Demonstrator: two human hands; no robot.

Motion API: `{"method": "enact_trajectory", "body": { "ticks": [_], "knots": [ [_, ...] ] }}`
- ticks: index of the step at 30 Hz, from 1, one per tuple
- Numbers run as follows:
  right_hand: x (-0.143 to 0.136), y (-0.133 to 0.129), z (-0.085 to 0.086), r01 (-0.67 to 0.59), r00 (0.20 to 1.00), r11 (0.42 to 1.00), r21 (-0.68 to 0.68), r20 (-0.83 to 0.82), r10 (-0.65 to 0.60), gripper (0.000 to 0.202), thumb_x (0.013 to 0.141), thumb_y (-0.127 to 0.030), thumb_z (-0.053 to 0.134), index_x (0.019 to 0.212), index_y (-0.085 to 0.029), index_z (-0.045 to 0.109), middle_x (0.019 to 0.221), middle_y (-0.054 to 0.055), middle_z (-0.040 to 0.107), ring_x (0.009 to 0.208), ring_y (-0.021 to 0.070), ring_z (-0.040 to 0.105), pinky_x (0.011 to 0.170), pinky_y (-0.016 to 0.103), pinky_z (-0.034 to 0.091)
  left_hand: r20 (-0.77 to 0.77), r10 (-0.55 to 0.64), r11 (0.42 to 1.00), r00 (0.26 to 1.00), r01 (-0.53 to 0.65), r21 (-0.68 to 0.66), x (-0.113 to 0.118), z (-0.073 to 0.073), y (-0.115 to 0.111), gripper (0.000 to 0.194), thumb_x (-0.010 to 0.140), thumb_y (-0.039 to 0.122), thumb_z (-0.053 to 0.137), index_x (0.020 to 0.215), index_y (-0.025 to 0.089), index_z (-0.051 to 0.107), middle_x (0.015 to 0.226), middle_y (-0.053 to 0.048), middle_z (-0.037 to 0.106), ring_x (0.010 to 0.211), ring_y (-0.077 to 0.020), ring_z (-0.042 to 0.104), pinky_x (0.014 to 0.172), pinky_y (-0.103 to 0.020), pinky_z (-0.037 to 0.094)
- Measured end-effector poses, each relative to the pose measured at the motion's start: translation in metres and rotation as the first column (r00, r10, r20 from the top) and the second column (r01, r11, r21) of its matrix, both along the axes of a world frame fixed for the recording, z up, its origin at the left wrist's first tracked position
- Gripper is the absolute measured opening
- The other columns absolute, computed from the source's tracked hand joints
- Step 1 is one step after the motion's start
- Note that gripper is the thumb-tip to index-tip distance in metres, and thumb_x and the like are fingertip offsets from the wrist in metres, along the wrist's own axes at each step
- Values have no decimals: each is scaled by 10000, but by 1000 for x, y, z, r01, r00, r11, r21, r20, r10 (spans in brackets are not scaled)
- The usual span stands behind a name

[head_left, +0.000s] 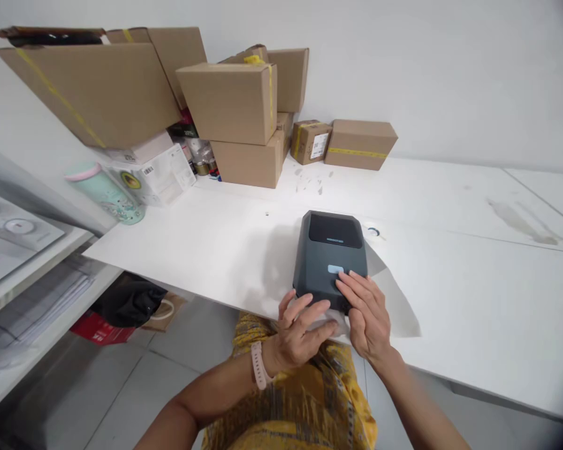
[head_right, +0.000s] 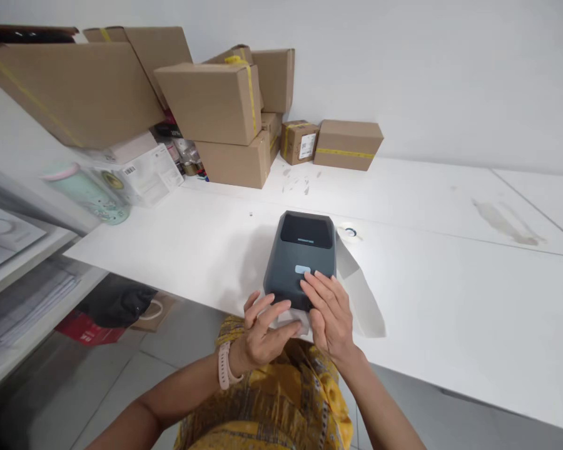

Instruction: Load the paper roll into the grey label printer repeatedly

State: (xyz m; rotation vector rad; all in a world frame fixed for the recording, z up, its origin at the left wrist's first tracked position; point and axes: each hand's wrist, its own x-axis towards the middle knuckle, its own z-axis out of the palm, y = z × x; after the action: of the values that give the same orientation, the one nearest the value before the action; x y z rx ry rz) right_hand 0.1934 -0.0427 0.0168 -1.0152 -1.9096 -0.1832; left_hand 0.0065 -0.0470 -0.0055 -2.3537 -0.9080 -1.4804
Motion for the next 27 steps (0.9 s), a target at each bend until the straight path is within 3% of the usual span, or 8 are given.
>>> {"method": "enact_trajectory", "body": {
  "ticks": [3,6,9,15,22,25,27],
  "knots": [
    [-1,-2,-12,7,999,1000,-15,-37,-8,545,980,-156,359,1503,-231,493,1393,103,649,1361,271,551,1130,528,419,-40,-73,997,996,73,1,-5,-4,13,346,907,316,689,1247,272,643,1401,-63,625,1481,-249,378,1253,-507,307],
    [-2,0,-20,28,995,999,26,-97,-25,538,990,-178,318,1478,-259,529,1350,76,681,1334,268,580,1127,536,428,-47,-128,988,991,123,-96,-13,-6,32,645,970,413,570,1517,131,375,1581,-201,421,1562,-307,225,1251,-553,293],
    [-3,3,-26,50,992,996,77,-121,-40,523,1005,-225,296,1453,-269,564,1307,65,707,1299,262,609,1137,520,430,-107,-200,971,974,183,-152,-23,-8,50,672,1019,394,468,1575,103,228,1608,-235,359,1563,-315,216,1217,-543,366],
    [-5,1,-45,154,975,986,63,-169,-141,505,1004,-284,301,1385,-315,630,1172,36,758,1194,265,669,1129,529,438,-79,-232,953,970,210,-216,-27,-10,57,496,1026,368,456,1483,186,390,1549,-185,463,1522,-315,331,1150,-533,468],
    [-6,-2,-67,250,951,967,52,-198,-235,504,1014,-415,280,1237,-334,725,1038,42,768,1155,287,676,1119,568,434,-26,-255,935,967,240,-260,-25,-7,57,448,1014,327,499,1439,200,437,1511,-164,512,1525,-286,332,1235,-575,328],
    [-6,1,-66,245,950,965,91,-222,-220,499,1012,-421,284,1283,-317,690,1112,58,753,1189,301,657,1092,586,445,59,-292,875,955,292,-387,-33,2,48,466,971,280,585,1421,219,480,1510,-146,519,1498,-288,383,1198,-530,401],
    [-6,2,-65,241,939,970,31,-259,-226,533,1007,-452,269,1388,-292,605,1219,91,714,1257,346,609,1068,640,435,258,-177,793,950,293,-535,-39,11,33,397,936,290,642,1321,216,578,1434,-135,589,1388,-284,524,1110,-468,498]
  ]
}}
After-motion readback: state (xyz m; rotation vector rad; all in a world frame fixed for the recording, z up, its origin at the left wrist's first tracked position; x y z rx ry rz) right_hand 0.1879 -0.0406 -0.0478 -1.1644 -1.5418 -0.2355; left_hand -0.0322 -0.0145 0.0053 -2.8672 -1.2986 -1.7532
